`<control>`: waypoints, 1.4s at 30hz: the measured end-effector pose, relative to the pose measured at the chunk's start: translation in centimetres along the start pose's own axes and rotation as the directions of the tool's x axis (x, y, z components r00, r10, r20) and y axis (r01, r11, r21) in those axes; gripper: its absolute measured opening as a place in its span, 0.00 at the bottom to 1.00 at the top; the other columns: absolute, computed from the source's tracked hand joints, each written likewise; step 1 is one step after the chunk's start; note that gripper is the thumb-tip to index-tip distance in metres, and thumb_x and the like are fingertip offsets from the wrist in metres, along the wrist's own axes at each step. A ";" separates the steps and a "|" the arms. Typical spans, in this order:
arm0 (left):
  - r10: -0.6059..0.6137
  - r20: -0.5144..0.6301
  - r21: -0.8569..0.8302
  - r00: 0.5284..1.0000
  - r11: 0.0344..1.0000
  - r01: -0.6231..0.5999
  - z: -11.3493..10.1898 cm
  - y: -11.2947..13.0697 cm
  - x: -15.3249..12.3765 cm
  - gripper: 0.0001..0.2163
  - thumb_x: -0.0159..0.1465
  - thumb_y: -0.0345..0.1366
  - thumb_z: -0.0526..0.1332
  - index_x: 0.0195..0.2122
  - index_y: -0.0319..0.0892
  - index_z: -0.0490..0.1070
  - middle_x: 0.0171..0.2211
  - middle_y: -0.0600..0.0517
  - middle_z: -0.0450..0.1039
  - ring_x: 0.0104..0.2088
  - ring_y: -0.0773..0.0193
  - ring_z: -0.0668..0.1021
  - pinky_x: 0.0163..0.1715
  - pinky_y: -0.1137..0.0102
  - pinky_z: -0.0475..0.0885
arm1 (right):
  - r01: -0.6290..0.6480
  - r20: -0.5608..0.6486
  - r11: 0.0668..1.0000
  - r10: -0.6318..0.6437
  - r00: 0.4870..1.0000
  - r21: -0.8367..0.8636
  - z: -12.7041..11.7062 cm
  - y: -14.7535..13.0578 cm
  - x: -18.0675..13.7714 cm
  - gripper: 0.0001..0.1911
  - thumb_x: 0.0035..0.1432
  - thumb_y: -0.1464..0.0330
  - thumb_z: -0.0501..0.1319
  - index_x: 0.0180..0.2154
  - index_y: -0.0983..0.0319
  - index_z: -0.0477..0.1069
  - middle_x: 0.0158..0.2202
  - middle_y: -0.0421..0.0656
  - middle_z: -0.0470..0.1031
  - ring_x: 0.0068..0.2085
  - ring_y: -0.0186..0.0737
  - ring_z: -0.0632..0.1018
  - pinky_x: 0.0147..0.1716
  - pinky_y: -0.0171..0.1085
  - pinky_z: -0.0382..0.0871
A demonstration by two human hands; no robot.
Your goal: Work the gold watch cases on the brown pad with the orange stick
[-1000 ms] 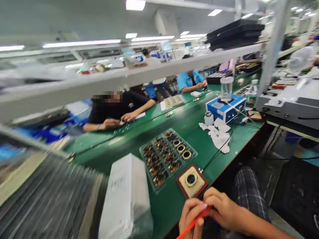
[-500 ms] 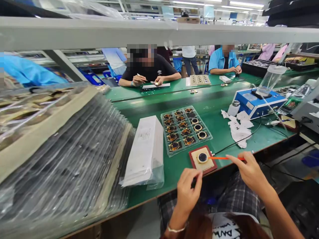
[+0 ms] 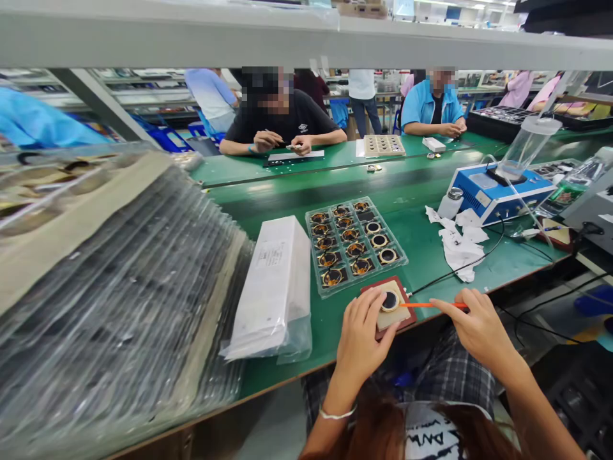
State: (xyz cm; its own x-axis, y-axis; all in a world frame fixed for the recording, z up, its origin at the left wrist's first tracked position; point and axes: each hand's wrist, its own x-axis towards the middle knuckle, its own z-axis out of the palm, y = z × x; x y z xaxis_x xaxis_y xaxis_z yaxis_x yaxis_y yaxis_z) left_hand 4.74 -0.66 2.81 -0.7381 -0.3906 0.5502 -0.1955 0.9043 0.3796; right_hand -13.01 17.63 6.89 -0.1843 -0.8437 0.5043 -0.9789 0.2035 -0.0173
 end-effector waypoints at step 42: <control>-0.179 -0.014 -0.286 0.984 0.943 0.168 -0.1 0.6 -1.0 0.25 0.62 0.34 0.64 0.60 0.41 0.62 0.59 0.41 0.69 0.60 0.52 0.71 0.61 0.53 0.69 | -0.193 0.107 0.758 0.163 0.981 0.623 4.8 -0.3 -0.6 0.15 0.70 0.57 0.52 0.31 0.57 0.63 0.29 0.40 0.65 0.30 0.39 0.69 0.30 0.36 0.68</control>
State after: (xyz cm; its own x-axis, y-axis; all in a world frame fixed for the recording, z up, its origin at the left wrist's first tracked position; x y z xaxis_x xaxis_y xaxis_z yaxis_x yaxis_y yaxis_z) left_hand 5.41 0.26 2.58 -0.6821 -0.5486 0.4835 -0.1233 0.7380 0.6634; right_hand -13.03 15.71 2.40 -0.3493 -0.8474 0.3999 -0.7615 0.0081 -0.6481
